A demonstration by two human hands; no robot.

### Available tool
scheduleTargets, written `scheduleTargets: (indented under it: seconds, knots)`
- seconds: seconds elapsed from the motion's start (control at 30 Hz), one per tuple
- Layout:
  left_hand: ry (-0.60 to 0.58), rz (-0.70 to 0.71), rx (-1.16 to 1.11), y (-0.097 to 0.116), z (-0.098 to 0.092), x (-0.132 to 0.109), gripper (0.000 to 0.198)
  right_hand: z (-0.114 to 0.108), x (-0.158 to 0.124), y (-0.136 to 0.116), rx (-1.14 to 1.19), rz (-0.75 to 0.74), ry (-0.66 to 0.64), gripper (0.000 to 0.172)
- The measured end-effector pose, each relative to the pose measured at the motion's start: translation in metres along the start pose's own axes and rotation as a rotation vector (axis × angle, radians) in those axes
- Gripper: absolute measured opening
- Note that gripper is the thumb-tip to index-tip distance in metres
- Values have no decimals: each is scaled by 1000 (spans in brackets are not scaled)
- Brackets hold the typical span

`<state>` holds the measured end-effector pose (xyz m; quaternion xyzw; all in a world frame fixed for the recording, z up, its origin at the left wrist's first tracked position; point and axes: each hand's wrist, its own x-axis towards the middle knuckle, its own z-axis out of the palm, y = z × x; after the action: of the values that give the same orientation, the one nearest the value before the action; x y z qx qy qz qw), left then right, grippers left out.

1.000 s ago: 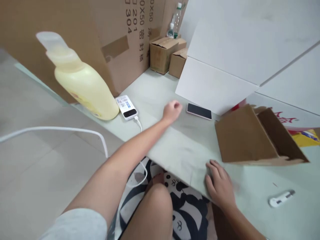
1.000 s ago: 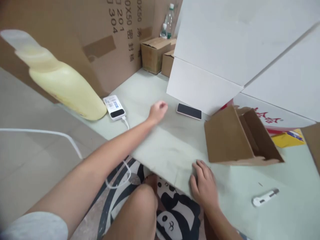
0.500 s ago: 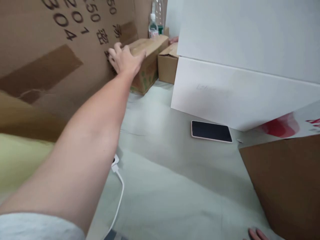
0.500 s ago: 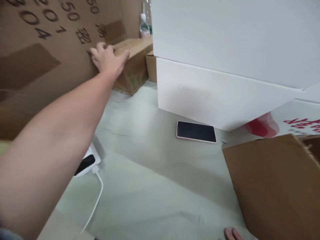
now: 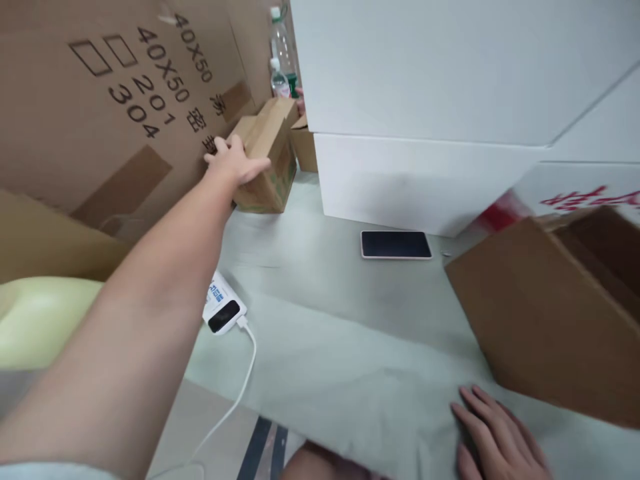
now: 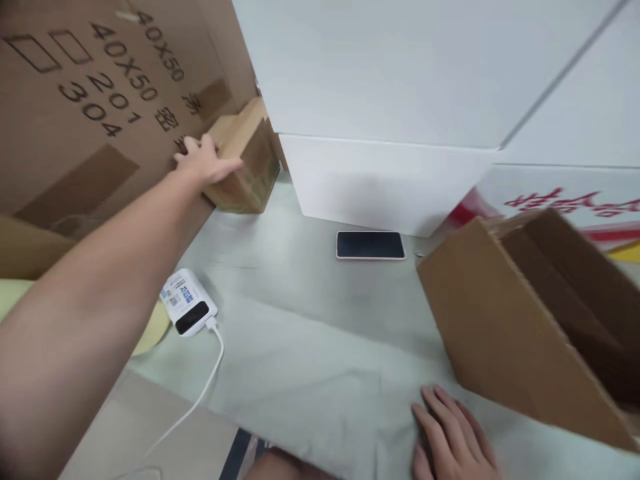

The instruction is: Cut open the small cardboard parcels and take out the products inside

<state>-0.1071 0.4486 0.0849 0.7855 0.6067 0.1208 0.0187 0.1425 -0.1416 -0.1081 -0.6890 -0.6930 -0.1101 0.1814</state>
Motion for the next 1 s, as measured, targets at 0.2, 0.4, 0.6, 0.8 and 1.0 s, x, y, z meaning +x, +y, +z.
scheduleTargets:
  seconds: [0.2,0.4,0.6,0.8,1.0]
  knots:
    - [-95,-308,-12,65,-44,-111,97,-12,19,-8,-33,27,-20,31]
    - [-104,-335,-39,114,-66,-228,96,-24,24,-14,45,210,-234,35]
    - [-230,-351,53,172,-75,-329,106,-32,24,-15,124,259,-254,33]
    - [-199,-244,108,214,-72,-424,98,-34,20,-11,202,280,-250,31]
    - [-146,16,98,229,-66,-477,82,-42,-1,-15,208,241,-225,41]
